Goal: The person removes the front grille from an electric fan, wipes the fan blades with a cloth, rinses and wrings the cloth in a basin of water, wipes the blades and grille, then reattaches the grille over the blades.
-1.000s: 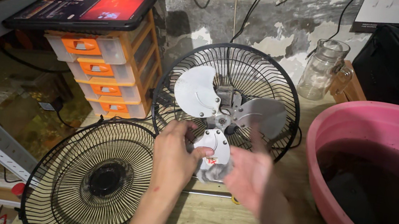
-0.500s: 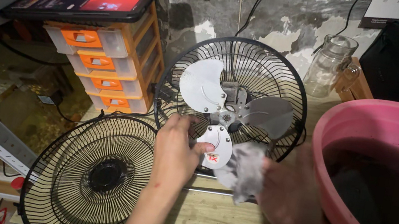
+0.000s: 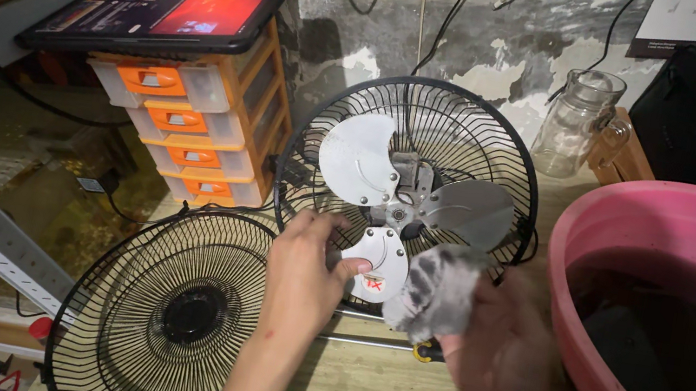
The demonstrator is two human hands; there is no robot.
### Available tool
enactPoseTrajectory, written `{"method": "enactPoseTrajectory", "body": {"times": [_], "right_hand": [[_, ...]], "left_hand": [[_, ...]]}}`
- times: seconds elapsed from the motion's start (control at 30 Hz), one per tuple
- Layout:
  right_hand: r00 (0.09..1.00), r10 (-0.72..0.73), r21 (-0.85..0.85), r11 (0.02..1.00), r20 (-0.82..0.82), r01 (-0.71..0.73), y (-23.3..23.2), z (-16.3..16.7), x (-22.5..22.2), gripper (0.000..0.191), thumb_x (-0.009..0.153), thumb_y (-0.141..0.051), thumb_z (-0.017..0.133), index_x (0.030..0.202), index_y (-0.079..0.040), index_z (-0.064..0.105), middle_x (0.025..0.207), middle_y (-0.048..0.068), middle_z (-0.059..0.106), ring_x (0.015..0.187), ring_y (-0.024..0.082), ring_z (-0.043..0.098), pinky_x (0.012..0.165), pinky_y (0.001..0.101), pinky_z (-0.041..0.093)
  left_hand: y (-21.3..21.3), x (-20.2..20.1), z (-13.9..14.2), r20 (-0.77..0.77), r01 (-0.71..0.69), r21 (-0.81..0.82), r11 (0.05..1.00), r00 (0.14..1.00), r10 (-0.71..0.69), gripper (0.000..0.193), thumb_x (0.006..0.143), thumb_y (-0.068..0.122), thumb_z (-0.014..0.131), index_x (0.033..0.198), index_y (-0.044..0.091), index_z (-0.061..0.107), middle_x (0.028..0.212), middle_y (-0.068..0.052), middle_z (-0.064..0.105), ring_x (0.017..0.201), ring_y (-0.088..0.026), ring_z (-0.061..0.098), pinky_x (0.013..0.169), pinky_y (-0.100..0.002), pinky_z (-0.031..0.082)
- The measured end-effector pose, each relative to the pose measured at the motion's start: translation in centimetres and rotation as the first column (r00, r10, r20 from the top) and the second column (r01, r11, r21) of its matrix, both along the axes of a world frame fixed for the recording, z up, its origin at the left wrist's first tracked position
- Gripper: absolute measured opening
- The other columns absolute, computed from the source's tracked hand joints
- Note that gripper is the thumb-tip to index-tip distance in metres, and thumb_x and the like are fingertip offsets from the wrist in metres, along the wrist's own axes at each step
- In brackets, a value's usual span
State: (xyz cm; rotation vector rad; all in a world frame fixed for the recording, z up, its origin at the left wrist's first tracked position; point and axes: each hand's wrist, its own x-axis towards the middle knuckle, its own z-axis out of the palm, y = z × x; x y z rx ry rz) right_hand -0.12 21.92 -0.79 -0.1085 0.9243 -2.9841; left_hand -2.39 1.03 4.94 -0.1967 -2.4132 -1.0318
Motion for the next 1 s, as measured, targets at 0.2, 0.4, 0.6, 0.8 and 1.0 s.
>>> {"method": "enactPoseTrajectory", "body": {"times": [0.2,0.4,0.6,0.8,1.0], "right_hand": [[0.934,0.357,0.096,0.93,-0.001,-0.355,-1.5,0.3,-1.2,0.085,0.098,-0.061,0.035,0.138,0.012,0.053,0.133,0.022,0.066,0.121,0.031,0.063,0.105,0.0452,0.044],[0.882,0.46,0.105,0.877,0.105,-0.469,-3.7,1.5,-3.7,0.107,0.092,-0.081,0.029,0.135,0.014,0.052,0.13,0.02,0.066,0.116,0.03,0.063,0.101,0.0445,0.045],[0.88,0.474,0.103,0.874,0.029,-0.475,-4.1,1.6,-3.2,0.11,0.09,-0.082,0.027,0.143,0.012,0.047,0.14,0.02,0.06,0.129,0.031,0.055,0.111,0.0446,0.038],[0.841,0.525,0.117,0.851,-0.129,-0.513,-2.4,2.5,-1.5,0.117,0.089,-0.083,0.025,0.148,0.018,0.037,0.151,0.028,0.049,0.141,0.034,0.045,0.118,0.0459,0.031],[0.848,0.529,0.073,0.847,-0.016,-0.527,-3.8,2.1,-3.7,0.119,0.089,-0.089,0.028,0.135,0.018,0.051,0.134,0.025,0.062,0.12,0.034,0.059,0.103,0.0464,0.041]], "left_hand": [[0.5,0.4,-0.4,-0.031,0.02,0.006,1.0,0.999,-0.02,0.054,0.06,0.017,0.093,0.107,0.003,0.072,0.094,-0.014,0.068,0.079,-0.032,0.068,0.072,-0.042,0.054],[0.3,0.4,-0.3,-0.083,0.0,0.026,1.0,0.997,0.002,0.054,0.059,0.015,0.092,0.107,0.003,0.072,0.097,-0.014,0.067,0.08,-0.034,0.068,0.072,-0.042,0.054],[-0.1,0.3,-0.4,-0.199,-0.108,-0.057,0.993,0.975,0.094,0.072,0.055,0.019,0.094,0.118,-0.002,0.065,0.1,-0.02,0.064,0.091,-0.042,0.064,0.076,-0.047,0.051],[-0.5,0.2,-0.2,-0.155,-0.137,-0.01,0.99,0.979,0.134,0.086,0.048,0.026,0.098,0.12,-0.003,0.061,0.106,-0.021,0.066,0.094,-0.042,0.065,0.077,-0.046,0.053],[-0.8,0.2,0.5,-0.122,-0.126,-0.021,0.992,0.985,0.123,0.084,0.048,0.026,0.098,0.119,-0.002,0.062,0.104,-0.019,0.068,0.091,-0.04,0.067,0.076,-0.045,0.053]]}}
